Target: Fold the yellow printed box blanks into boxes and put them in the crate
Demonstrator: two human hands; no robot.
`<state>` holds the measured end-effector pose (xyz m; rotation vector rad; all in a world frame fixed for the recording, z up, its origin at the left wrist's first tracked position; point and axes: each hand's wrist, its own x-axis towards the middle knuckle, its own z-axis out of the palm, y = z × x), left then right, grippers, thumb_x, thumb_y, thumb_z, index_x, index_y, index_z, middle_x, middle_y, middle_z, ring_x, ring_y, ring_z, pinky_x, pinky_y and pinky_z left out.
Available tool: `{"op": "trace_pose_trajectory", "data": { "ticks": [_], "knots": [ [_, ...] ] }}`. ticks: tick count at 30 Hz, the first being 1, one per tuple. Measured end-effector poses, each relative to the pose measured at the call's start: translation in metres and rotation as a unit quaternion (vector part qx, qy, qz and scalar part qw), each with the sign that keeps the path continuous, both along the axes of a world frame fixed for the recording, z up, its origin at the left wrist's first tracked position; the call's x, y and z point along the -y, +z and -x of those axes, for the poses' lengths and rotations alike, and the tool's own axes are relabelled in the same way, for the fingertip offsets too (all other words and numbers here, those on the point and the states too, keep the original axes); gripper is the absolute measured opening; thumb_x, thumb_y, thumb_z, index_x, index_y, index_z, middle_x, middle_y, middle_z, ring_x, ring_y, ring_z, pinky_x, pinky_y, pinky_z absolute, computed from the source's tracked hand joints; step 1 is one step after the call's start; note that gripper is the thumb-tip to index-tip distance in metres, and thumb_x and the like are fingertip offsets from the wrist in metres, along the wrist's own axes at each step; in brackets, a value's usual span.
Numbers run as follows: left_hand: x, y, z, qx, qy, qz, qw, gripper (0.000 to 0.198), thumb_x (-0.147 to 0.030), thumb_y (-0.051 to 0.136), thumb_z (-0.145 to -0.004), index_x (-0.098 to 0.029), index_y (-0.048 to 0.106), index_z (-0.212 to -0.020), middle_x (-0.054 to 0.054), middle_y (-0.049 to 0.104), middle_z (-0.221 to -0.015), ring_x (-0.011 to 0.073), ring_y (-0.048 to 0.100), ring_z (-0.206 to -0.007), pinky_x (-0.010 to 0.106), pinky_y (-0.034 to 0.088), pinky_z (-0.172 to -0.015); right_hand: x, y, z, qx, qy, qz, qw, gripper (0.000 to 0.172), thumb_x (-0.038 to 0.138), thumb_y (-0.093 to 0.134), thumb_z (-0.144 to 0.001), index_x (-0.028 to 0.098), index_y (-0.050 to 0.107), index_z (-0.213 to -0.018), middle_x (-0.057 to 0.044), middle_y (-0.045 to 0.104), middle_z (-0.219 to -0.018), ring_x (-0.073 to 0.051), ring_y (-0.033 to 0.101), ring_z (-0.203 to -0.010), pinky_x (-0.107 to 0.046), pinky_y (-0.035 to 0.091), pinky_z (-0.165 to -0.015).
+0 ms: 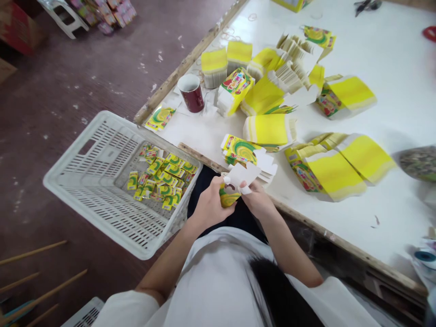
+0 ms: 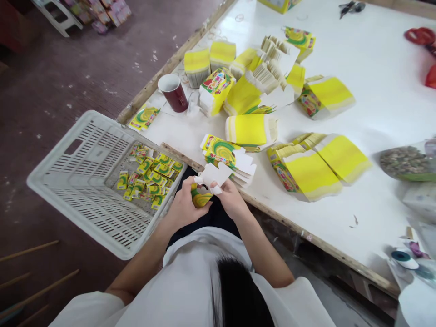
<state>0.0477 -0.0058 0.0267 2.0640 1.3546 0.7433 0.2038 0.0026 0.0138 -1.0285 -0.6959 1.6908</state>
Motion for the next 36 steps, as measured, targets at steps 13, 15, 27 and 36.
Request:
{"op": "trace_pose_trajectory", "data": {
  "ticks": [13,15,27,36],
  "knots": [
    [-0.003,0.007,0.001,-0.009,-0.048,0.179,0.983,0.077,-0.018,0.066,-0.068,-0.022,0.027,-0.134,0.008,0.064,-0.105,0.0286,0.071,-0.086,0.039,0.056,-0.070,0.016,-0.003,-0.005,0.283,0.121,-0.220,0.926,0.056,0.039,0.057,-0.095,0.026,0.049,-0.149,-0.008,0.052,-0.154,-0.026,0.050,-0.141,-0.047,0.040,-0.118],
    [-0.003,0.004,0.000,-0.001,-0.036,0.120,0.992,0.076,-0.014,0.067,-0.065,-0.021,0.033,-0.132,0.014,0.058,-0.121,0.0311,0.067,-0.106,0.043,0.056,-0.083,0.016,-0.003,-0.007,0.344,0.115,-0.265,0.893,0.049,0.026,0.050,-0.097,0.025,0.053,-0.146,-0.009,0.053,-0.153,-0.024,0.048,-0.142,-0.045,0.038,-0.120],
    [-0.014,0.011,0.025,-0.005,0.022,0.016,1.000,0.057,-0.036,0.084,-0.070,-0.020,0.059,-0.119,0.009,0.073,-0.111,0.0270,0.070,-0.103,0.040,0.056,-0.092,0.003,-0.003,-0.035,0.441,0.167,-0.359,0.805,0.038,0.029,0.047,-0.102,0.022,0.058,-0.137,-0.020,0.041,-0.158,-0.030,0.041,-0.147,-0.049,0.048,-0.109],
    [-0.018,0.016,0.023,-0.049,0.003,-0.026,0.998,0.054,-0.039,0.081,-0.075,-0.020,0.059,-0.120,0.009,0.073,-0.108,0.0284,0.070,-0.103,0.041,0.056,-0.091,-0.003,0.006,-0.028,0.421,0.168,-0.352,0.819,0.042,0.015,0.056,-0.089,0.020,0.047,-0.130,-0.021,0.046,-0.143,-0.032,0.041,-0.144,-0.056,0.043,-0.112]
  ]
}}
